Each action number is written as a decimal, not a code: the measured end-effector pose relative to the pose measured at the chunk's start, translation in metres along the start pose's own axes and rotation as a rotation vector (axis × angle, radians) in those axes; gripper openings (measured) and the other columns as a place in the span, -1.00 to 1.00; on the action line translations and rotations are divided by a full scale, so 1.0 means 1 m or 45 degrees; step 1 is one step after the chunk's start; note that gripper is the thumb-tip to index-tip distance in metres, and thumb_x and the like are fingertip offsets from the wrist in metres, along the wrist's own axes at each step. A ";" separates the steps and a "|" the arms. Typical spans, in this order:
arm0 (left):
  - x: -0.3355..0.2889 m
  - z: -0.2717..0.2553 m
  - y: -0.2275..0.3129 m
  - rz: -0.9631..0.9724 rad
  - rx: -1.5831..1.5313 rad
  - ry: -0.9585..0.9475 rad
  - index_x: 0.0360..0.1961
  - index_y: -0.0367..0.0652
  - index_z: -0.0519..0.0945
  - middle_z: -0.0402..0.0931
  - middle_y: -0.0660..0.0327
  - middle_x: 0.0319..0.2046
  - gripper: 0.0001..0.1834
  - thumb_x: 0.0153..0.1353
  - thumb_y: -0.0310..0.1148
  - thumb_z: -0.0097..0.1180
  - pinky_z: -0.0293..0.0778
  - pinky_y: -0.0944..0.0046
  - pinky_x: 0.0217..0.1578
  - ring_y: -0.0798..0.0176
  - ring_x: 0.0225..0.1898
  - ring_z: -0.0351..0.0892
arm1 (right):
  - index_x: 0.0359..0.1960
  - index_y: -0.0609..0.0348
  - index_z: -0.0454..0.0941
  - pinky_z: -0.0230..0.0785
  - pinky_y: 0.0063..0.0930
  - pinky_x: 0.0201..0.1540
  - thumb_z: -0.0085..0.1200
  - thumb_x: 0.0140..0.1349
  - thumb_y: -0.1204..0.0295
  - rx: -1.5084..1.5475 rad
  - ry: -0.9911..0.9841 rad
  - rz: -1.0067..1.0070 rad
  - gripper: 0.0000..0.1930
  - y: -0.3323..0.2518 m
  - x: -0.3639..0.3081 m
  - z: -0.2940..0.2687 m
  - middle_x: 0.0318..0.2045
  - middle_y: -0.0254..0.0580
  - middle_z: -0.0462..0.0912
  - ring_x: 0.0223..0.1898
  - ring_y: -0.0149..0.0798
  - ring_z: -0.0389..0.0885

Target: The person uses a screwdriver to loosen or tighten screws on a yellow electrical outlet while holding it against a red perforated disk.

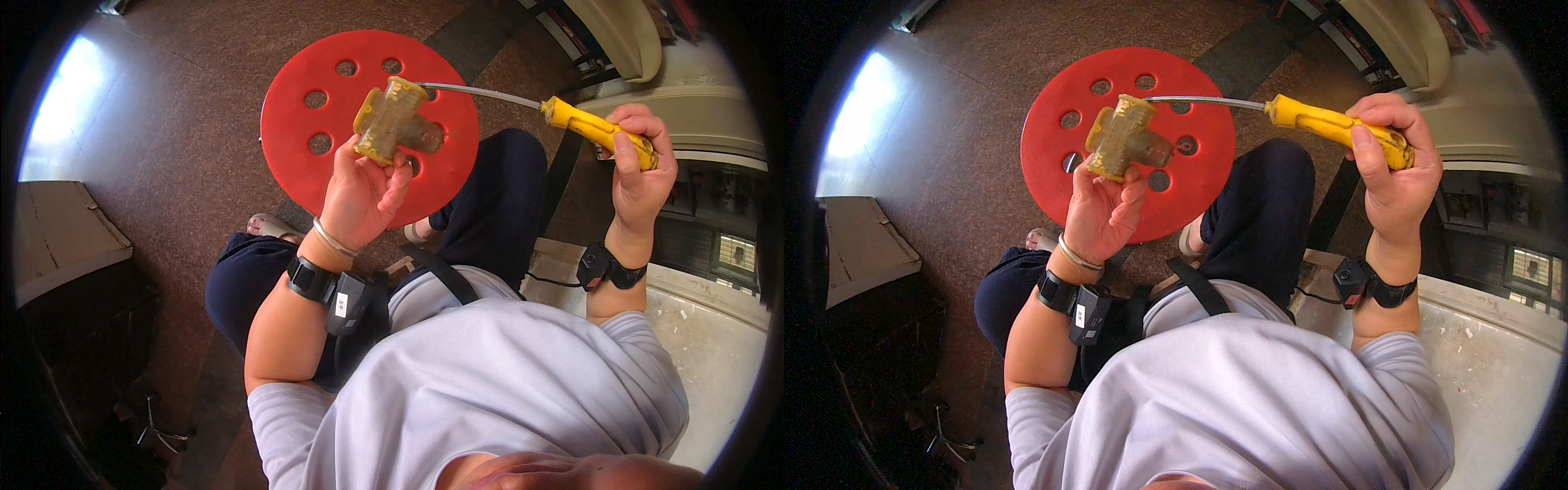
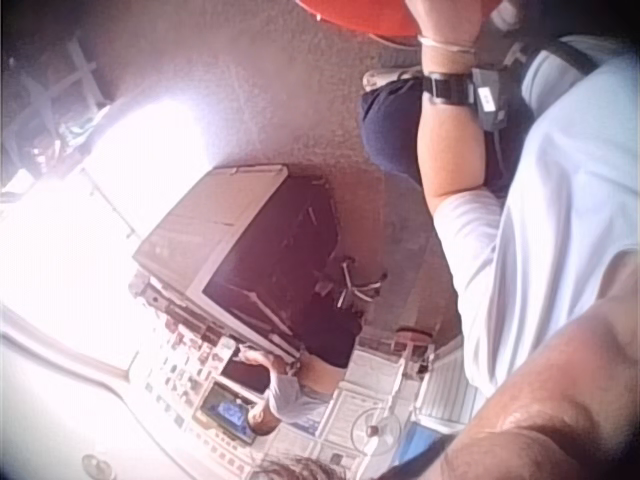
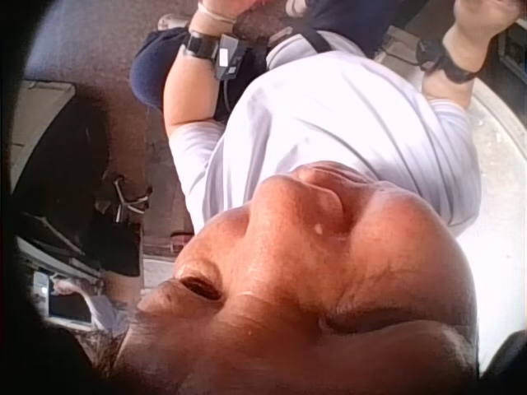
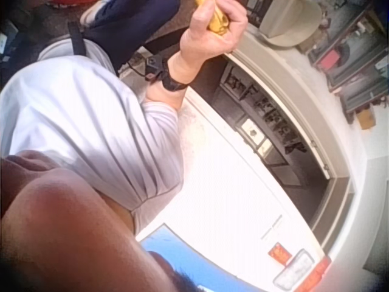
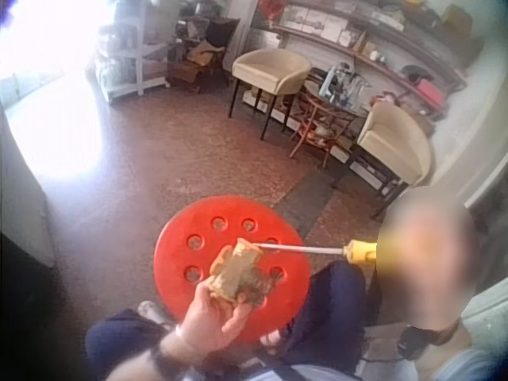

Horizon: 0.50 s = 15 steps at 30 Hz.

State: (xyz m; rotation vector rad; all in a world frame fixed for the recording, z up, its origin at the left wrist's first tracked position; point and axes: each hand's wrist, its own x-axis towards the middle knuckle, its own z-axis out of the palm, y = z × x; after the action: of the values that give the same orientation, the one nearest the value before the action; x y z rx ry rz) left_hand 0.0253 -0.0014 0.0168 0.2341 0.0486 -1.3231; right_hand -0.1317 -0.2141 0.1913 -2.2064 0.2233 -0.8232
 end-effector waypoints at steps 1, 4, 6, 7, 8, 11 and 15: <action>0.000 0.000 0.000 -0.005 0.001 -0.004 -0.35 -0.24 0.35 0.33 0.20 -0.63 -0.43 0.27 0.11 -0.44 0.16 0.52 -0.72 0.41 -0.75 0.20 | -0.34 0.21 0.45 0.39 -0.71 -0.38 0.08 0.10 0.53 0.001 0.004 0.004 -0.90 0.000 0.000 0.000 -0.29 -0.20 0.51 -0.38 -0.51 0.47; 0.000 -0.001 0.000 -0.012 0.012 -0.001 -0.36 -0.24 0.35 0.33 0.20 -0.63 -0.43 0.27 0.11 -0.45 0.15 0.52 -0.72 0.41 -0.74 0.20 | -0.34 0.21 0.45 0.39 -0.71 -0.39 0.08 0.10 0.53 0.009 0.006 0.012 -0.90 -0.001 -0.001 0.001 -0.29 -0.19 0.51 -0.38 -0.51 0.46; 0.001 0.000 -0.001 -0.021 0.009 0.012 -0.36 -0.23 0.35 0.33 0.21 -0.63 -0.43 0.27 0.11 -0.46 0.15 0.52 -0.72 0.41 -0.75 0.21 | -0.33 0.21 0.45 0.37 -0.70 -0.38 0.06 0.11 0.52 -0.009 -0.001 0.026 -0.90 -0.001 -0.002 0.000 -0.27 -0.18 0.49 -0.37 -0.49 0.45; 0.001 0.000 -0.001 -0.025 0.002 0.025 -0.36 -0.23 0.35 0.33 0.21 -0.63 -0.43 0.27 0.11 -0.46 0.15 0.52 -0.72 0.41 -0.75 0.21 | -0.32 0.21 0.44 0.36 -0.69 -0.37 0.04 0.12 0.52 -0.025 -0.010 0.036 -0.90 -0.001 -0.002 -0.001 -0.26 -0.17 0.48 -0.36 -0.48 0.44; 0.000 0.001 -0.001 -0.029 -0.005 0.038 -0.36 -0.23 0.35 0.33 0.21 -0.63 -0.43 0.27 0.11 -0.46 0.15 0.52 -0.72 0.41 -0.75 0.21 | -0.31 0.21 0.44 0.34 -0.67 -0.36 0.02 0.12 0.52 -0.043 -0.019 0.046 -0.90 -0.001 -0.003 -0.001 -0.25 -0.15 0.46 -0.34 -0.46 0.43; 0.000 0.000 -0.001 -0.016 0.022 0.000 -0.37 -0.22 0.34 0.32 0.22 -0.63 -0.44 0.27 0.10 -0.49 0.14 0.52 -0.72 0.41 -0.74 0.20 | -0.31 0.21 0.44 0.34 -0.68 -0.37 0.03 0.12 0.53 -0.027 -0.012 0.046 -0.89 -0.001 -0.003 0.000 -0.25 -0.16 0.46 -0.35 -0.46 0.43; 0.001 -0.001 -0.002 -0.020 0.014 -0.004 -0.39 -0.21 0.33 0.31 0.22 -0.62 -0.44 0.28 0.08 -0.52 0.12 0.51 -0.72 0.42 -0.73 0.17 | -0.31 0.20 0.44 0.34 -0.68 -0.38 0.03 0.11 0.53 -0.012 0.000 0.062 -0.89 -0.001 -0.003 0.001 -0.25 -0.16 0.46 -0.35 -0.46 0.43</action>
State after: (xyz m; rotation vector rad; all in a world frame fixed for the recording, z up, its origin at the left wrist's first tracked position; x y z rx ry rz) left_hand 0.0241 -0.0027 0.0158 0.2416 0.0408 -1.3400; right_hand -0.1333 -0.2115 0.1895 -2.2013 0.2802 -0.7969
